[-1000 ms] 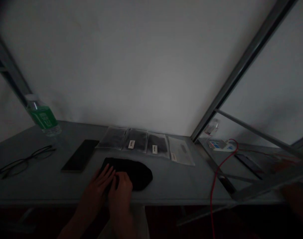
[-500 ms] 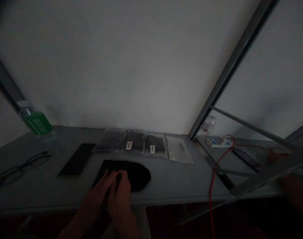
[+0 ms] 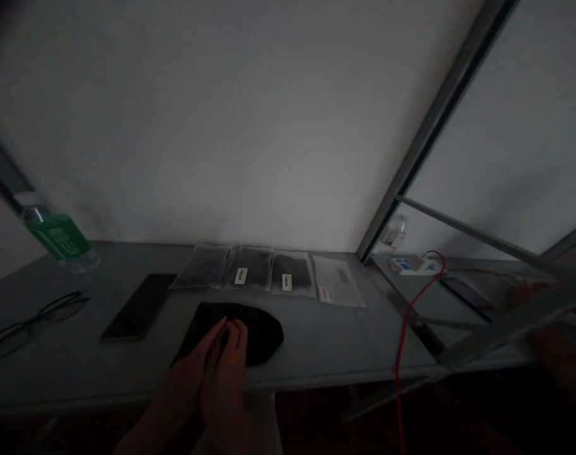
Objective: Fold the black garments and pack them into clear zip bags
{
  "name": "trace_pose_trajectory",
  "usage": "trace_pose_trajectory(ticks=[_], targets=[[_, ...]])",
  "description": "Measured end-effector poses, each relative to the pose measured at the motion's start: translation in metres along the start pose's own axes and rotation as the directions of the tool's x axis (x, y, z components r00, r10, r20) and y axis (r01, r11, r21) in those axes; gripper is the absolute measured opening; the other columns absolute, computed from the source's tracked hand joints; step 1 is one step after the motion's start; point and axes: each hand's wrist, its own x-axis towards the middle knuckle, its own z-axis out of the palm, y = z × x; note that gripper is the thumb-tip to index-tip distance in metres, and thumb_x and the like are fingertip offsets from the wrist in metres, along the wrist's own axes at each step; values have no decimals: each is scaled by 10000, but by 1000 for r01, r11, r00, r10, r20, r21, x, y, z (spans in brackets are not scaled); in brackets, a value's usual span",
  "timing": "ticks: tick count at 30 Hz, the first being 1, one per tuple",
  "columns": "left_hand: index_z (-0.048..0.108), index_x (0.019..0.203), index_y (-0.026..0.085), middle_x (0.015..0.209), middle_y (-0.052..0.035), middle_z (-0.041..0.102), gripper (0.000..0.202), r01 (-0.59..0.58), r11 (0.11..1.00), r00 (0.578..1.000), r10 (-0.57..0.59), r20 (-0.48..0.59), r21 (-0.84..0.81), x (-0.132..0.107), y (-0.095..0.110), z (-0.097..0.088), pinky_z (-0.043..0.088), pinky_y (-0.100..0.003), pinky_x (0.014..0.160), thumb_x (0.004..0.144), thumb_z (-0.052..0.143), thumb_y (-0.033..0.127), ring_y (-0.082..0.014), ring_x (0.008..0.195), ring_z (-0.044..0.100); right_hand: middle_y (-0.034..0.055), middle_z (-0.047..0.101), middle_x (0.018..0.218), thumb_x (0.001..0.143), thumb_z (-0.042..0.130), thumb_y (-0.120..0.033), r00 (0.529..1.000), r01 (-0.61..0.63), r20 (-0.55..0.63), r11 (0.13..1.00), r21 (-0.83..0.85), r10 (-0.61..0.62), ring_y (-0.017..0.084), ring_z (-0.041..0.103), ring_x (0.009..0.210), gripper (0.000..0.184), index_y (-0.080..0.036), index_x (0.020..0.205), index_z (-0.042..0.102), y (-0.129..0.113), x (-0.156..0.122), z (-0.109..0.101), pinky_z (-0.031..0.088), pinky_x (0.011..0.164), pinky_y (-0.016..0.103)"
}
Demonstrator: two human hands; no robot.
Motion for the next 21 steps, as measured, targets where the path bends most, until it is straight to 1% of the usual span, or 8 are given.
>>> trace_pose_trajectory(ticks=[3, 7, 9, 11, 14, 16, 18, 21], targets=[[16, 1533, 312, 1505, -83, 422, 709, 29, 997, 999, -26, 36, -78, 0, 4, -6, 504, -319, 1005, 942, 377, 163, -180, 1249, 551, 193, 466, 1410, 949, 369, -170, 995, 88, -27, 982, -166, -93, 276, 431, 1329, 341, -163, 1256, 516, 4, 3, 3, 430, 1045, 501], [-44, 1534, 250, 1501, -165, 413, 868, 14, 995, 1000, -12, 21, -99, -3, 13, -16, 544, -383, 963, 844, 464, 106, -238, 1242, 567, 170, 429, 1478, 926, 394, -118, 935, 305, 264, 919, -248, -239, 251, 343, 1405, 471, -122, 1393, 455, 6, 19, 0, 387, 1109, 476], [-16, 1536, 236, 1518, -177, 379, 914, 0, 995, 1000, -2, -25, -100, -4, 13, -22, 518, -439, 1002, 778, 463, 59, -268, 1301, 508, 178, 418, 1483, 908, 402, -94, 894, 357, 380, 890, -285, -237, 257, 346, 1403, 519, -96, 1426, 420, 6, 26, -1, 378, 1117, 476], [60, 1535, 234, 1552, -164, 319, 915, -20, 986, 997, 7, -74, -165, -3, 11, -28, 496, -466, 1029, 730, 454, 52, -287, 1344, 454, 186, 402, 1487, 907, 402, -98, 894, 344, 406, 872, -349, -190, 276, 351, 1398, 538, -78, 1444, 391, 4, 28, -1, 365, 1118, 506], [256, 1474, 237, 1498, -132, 426, 740, 79, 933, 983, -132, -128, -351, 0, 8, -35, 570, -410, 923, 763, 440, 139, -258, 1191, 605, 166, 393, 1494, 938, 419, -174, 903, 315, 404, 863, -394, -145, 290, 341, 1402, 519, -92, 1450, 385, 1, 25, 0, 320, 1129, 549], [448, 1319, 233, 1308, -102, 618, 500, 270, 887, 923, -349, -160, -375, 1, 11, -37, 603, -377, 811, 819, 441, 254, -228, 971, 708, 160, 377, 1502, 951, 442, -228, 903, 310, 408, 864, -396, -137, 298, 308, 1416, 509, -95, 1441, 403, 0, 22, 1, 281, 1142, 567], [565, 1105, 233, 1095, -76, 712, 323, 462, 848, 808, -524, -269, -260, 1, 17, -39, 586, -396, 813, 829, 454, 357, -237, 887, 717, 167, 373, 1500, 955, 460, -258, 905, 305, 405, 865, -398, -132, 306, 297, 1420, 515, -95, 1440, 405, 0, 19, 2, 262, 1145, 577], [600, 1000, 228, 1045, -104, 706, 315, 623, 781, 691, -577, -435, -45, 4, 21, -43, 527, -447, 892, 813, 446, 429, -285, 976, 677, 172, 380, 1494, 956, 471, -284, 907, 308, 396, 865, -396, -142, 312, 299, 1419, 533, -91, 1446, 393, 1, 18, 4, 252, 1143, 594]])
